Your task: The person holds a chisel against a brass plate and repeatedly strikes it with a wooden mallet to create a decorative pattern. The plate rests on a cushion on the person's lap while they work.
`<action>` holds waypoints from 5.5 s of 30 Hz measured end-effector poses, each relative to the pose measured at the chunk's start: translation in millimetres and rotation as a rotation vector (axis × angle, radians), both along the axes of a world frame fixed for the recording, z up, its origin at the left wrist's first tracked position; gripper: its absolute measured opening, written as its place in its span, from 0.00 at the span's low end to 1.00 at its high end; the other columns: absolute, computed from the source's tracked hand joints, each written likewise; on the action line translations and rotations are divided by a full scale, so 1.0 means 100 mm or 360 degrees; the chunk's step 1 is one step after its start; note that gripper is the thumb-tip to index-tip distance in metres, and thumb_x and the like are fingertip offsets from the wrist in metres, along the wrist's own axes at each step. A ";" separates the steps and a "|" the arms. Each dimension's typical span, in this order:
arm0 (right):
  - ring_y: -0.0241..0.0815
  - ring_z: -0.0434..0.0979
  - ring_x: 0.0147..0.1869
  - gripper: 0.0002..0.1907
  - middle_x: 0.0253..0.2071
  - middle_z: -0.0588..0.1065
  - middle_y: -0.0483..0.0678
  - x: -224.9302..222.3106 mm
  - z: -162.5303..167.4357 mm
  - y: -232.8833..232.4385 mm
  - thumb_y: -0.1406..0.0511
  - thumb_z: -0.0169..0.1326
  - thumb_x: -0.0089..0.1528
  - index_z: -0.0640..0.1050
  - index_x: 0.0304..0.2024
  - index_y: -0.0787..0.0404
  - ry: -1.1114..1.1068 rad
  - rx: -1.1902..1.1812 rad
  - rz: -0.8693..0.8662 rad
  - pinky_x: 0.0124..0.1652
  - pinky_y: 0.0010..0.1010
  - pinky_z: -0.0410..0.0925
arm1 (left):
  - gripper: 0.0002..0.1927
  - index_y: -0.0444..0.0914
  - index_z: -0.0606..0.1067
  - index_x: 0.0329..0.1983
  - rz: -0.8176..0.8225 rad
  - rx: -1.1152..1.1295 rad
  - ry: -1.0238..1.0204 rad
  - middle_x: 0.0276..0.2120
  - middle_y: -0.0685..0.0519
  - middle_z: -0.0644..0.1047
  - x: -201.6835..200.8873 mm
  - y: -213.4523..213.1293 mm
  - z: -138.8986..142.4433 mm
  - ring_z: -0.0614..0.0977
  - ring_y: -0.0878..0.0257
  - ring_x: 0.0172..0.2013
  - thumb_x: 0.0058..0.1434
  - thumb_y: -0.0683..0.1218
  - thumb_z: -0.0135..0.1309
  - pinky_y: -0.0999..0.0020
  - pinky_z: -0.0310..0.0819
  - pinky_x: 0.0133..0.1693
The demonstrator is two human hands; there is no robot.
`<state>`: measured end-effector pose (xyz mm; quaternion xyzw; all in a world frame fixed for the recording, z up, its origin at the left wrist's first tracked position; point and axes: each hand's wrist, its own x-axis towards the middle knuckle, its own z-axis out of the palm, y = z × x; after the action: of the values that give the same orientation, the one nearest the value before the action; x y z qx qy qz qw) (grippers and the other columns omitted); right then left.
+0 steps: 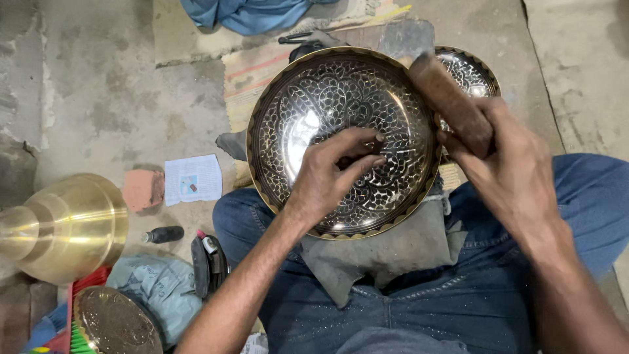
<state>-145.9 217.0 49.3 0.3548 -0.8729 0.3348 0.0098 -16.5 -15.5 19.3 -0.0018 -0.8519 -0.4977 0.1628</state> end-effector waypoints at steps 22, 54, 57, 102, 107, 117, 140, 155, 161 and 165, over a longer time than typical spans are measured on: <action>0.50 0.80 0.36 0.23 0.33 0.79 0.53 0.17 0.42 0.05 0.69 0.65 0.56 0.78 0.54 0.62 0.0426 0.0356 0.0041 0.36 0.39 0.72 | 0.18 0.38 0.72 0.60 -0.0047 -0.0060 -0.0005 0.50 0.49 0.82 0.07 0.00 0.03 0.88 0.59 0.49 0.68 0.42 0.57 0.66 0.88 0.49; 0.47 0.80 0.34 0.12 0.33 0.78 0.54 0.08 0.31 0.12 0.66 0.61 0.62 0.74 0.44 0.64 0.0423 0.0495 0.0157 0.36 0.39 0.74 | 0.18 0.41 0.73 0.60 -0.0035 -0.0078 0.0082 0.52 0.50 0.82 0.06 0.02 -0.01 0.87 0.60 0.50 0.68 0.44 0.58 0.67 0.88 0.51; 0.45 0.79 0.32 0.12 0.34 0.78 0.52 0.09 0.33 0.12 0.63 0.58 0.68 0.71 0.46 0.64 -0.0249 0.0191 -0.0075 0.33 0.37 0.74 | 0.17 0.42 0.74 0.60 -0.0037 -0.0056 0.0073 0.53 0.50 0.82 0.06 0.03 -0.02 0.87 0.61 0.49 0.69 0.44 0.58 0.67 0.89 0.50; 0.39 0.79 0.29 0.09 0.27 0.77 0.47 0.01 0.33 0.10 0.63 0.60 0.67 0.73 0.42 0.58 0.0533 0.1282 0.0157 0.33 0.31 0.75 | 0.18 0.39 0.74 0.61 -0.0037 -0.0113 0.0055 0.51 0.49 0.82 0.02 -0.02 -0.07 0.87 0.59 0.49 0.69 0.45 0.59 0.67 0.89 0.50; 0.42 0.81 0.34 0.13 0.31 0.77 0.49 0.01 0.32 0.11 0.64 0.61 0.62 0.72 0.44 0.60 0.0353 0.0948 0.0123 0.39 0.38 0.75 | 0.18 0.39 0.74 0.60 -0.0039 -0.0088 0.0039 0.51 0.50 0.83 0.05 -0.01 -0.06 0.88 0.60 0.49 0.68 0.45 0.59 0.68 0.90 0.49; 0.45 0.81 0.32 0.09 0.33 0.79 0.53 0.00 0.30 0.12 0.67 0.61 0.68 0.74 0.46 0.62 0.0294 0.0871 0.0083 0.34 0.35 0.75 | 0.18 0.39 0.74 0.60 -0.0031 -0.0145 0.0048 0.51 0.49 0.82 0.01 -0.04 -0.10 0.88 0.59 0.48 0.69 0.46 0.59 0.68 0.89 0.48; 0.40 0.77 0.28 0.12 0.28 0.75 0.48 -0.02 0.29 0.07 0.63 0.60 0.63 0.72 0.44 0.60 0.0301 0.0972 0.0146 0.30 0.33 0.73 | 0.18 0.39 0.74 0.61 -0.0035 -0.0094 0.0100 0.51 0.50 0.82 0.05 -0.03 -0.06 0.88 0.60 0.49 0.70 0.44 0.58 0.68 0.89 0.50; 0.42 0.77 0.32 0.13 0.31 0.76 0.50 0.02 0.36 0.07 0.68 0.61 0.61 0.72 0.44 0.61 0.0326 0.0745 0.0172 0.35 0.36 0.73 | 0.18 0.40 0.73 0.62 -0.0024 -0.0133 0.0076 0.52 0.50 0.82 0.05 -0.04 -0.09 0.87 0.60 0.50 0.70 0.45 0.58 0.68 0.89 0.50; 0.41 0.77 0.29 0.14 0.28 0.75 0.47 0.03 0.33 0.07 0.62 0.63 0.62 0.71 0.43 0.58 0.0327 0.1011 0.0074 0.35 0.35 0.74 | 0.17 0.40 0.74 0.60 -0.0033 -0.0115 0.0071 0.51 0.50 0.82 0.03 -0.04 -0.11 0.88 0.60 0.49 0.69 0.46 0.58 0.69 0.90 0.49; 0.43 0.77 0.31 0.14 0.31 0.74 0.53 0.03 0.33 0.09 0.71 0.58 0.61 0.70 0.48 0.63 -0.0111 0.0394 0.0070 0.28 0.36 0.72 | 0.17 0.40 0.74 0.61 -0.0040 -0.0089 0.0117 0.51 0.50 0.83 0.04 -0.04 -0.12 0.88 0.61 0.50 0.71 0.45 0.58 0.68 0.90 0.51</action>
<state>-142.8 226.5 82.7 0.3604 -0.8994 0.2369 -0.0717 -12.5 -19.6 7.1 -0.0354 -0.8588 -0.4754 0.1876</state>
